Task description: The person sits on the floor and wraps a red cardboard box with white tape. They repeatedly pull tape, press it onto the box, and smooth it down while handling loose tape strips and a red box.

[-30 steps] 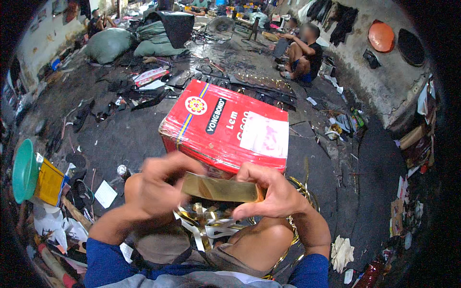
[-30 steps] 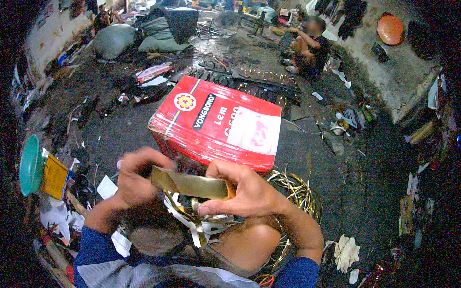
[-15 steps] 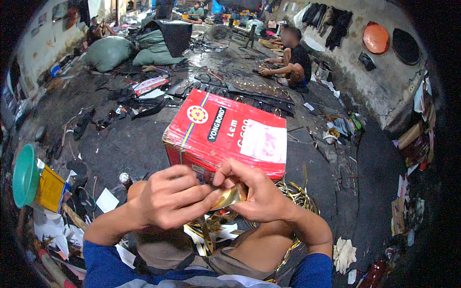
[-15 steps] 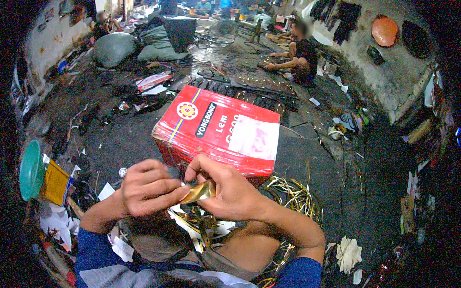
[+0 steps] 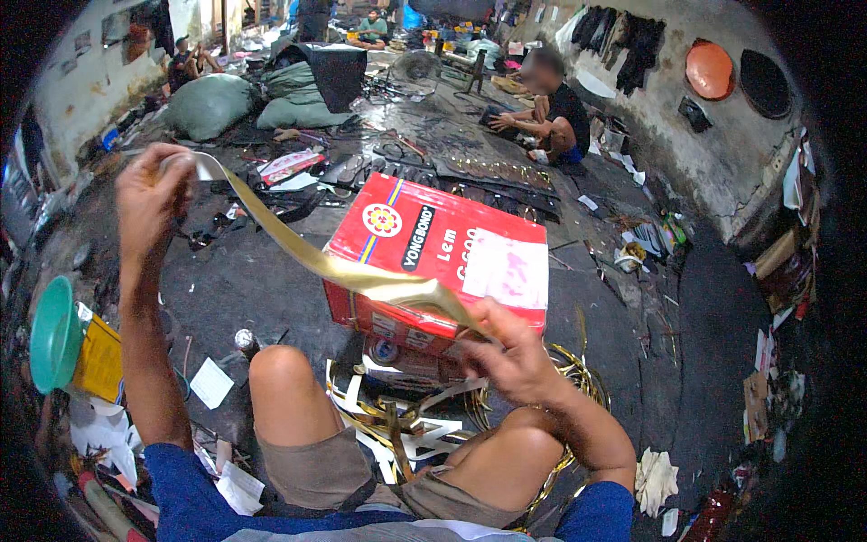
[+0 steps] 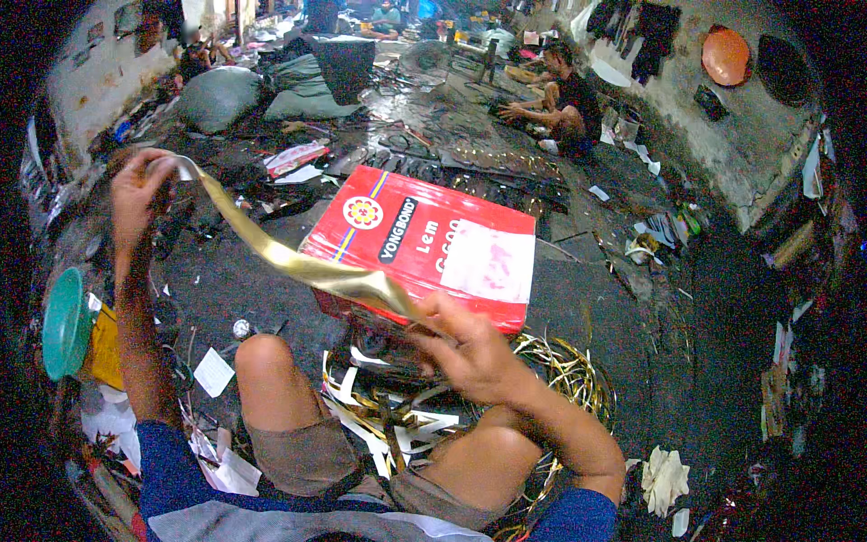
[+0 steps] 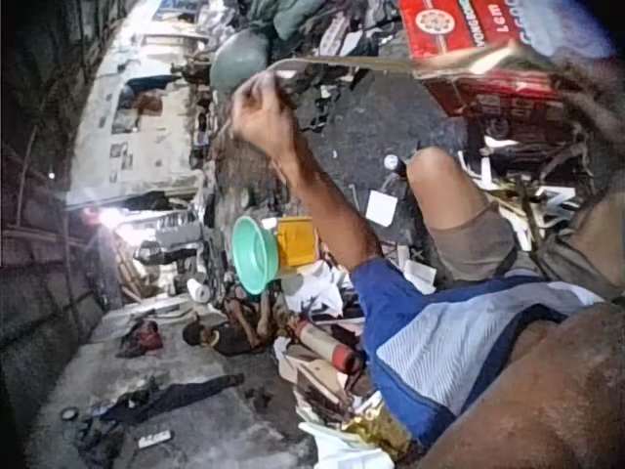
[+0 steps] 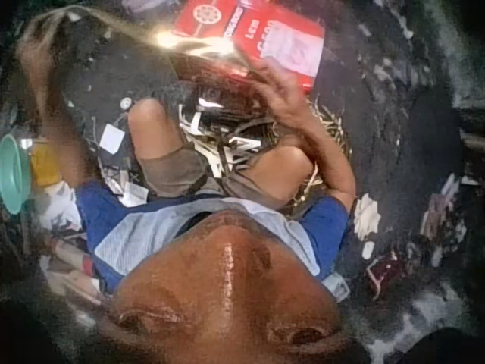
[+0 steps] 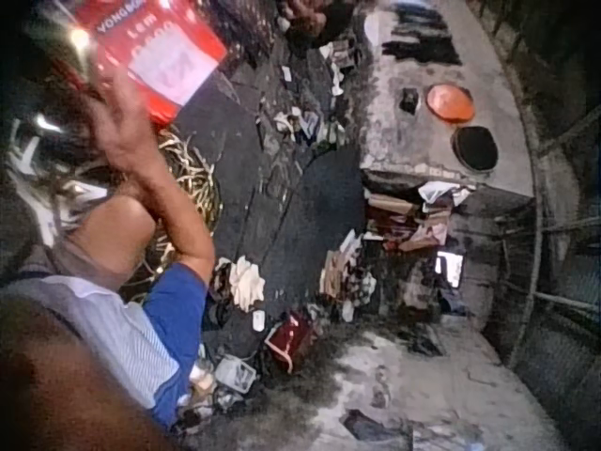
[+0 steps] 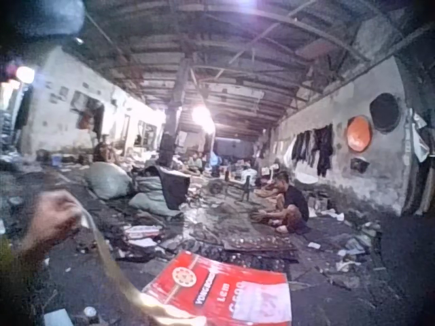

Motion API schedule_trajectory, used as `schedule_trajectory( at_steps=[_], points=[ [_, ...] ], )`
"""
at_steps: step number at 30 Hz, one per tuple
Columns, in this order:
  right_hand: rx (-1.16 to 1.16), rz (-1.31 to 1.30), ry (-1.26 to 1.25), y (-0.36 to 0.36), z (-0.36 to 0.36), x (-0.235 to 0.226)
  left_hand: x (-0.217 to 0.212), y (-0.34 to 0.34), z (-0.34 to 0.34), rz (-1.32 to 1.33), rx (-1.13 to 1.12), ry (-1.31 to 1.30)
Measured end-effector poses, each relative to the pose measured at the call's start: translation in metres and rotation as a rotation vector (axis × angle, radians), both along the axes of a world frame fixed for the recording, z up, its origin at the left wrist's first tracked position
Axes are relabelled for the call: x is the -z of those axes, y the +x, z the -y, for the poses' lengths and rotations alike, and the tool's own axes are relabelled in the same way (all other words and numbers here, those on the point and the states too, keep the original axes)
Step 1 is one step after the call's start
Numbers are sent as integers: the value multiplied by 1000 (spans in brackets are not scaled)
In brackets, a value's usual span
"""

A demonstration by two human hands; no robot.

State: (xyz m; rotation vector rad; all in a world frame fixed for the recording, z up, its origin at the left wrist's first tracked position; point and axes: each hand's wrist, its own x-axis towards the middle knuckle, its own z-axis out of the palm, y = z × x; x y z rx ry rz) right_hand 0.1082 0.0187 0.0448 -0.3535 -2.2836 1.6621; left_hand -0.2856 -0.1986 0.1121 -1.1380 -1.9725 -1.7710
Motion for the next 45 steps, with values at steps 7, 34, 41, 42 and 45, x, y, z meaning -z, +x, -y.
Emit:
schedule_trajectory(
  at_steps=[7,34,41,42,45],
  points=[
    [124,229,220,17,-90,-12,62,-81,-69,180,263,-708],
    [528,44,1117,37,-117,36,151,223,-278,-246,818,-221],
    [492,10,919,42,-118,41,153,216,-278,-229,880,-256],
    [489,17,906,43,-120,40,152,215,-279,-207,878,-279],
    [489,13,865,42,-129,40,151,218,-281,-152,867,-291]
  ],
)
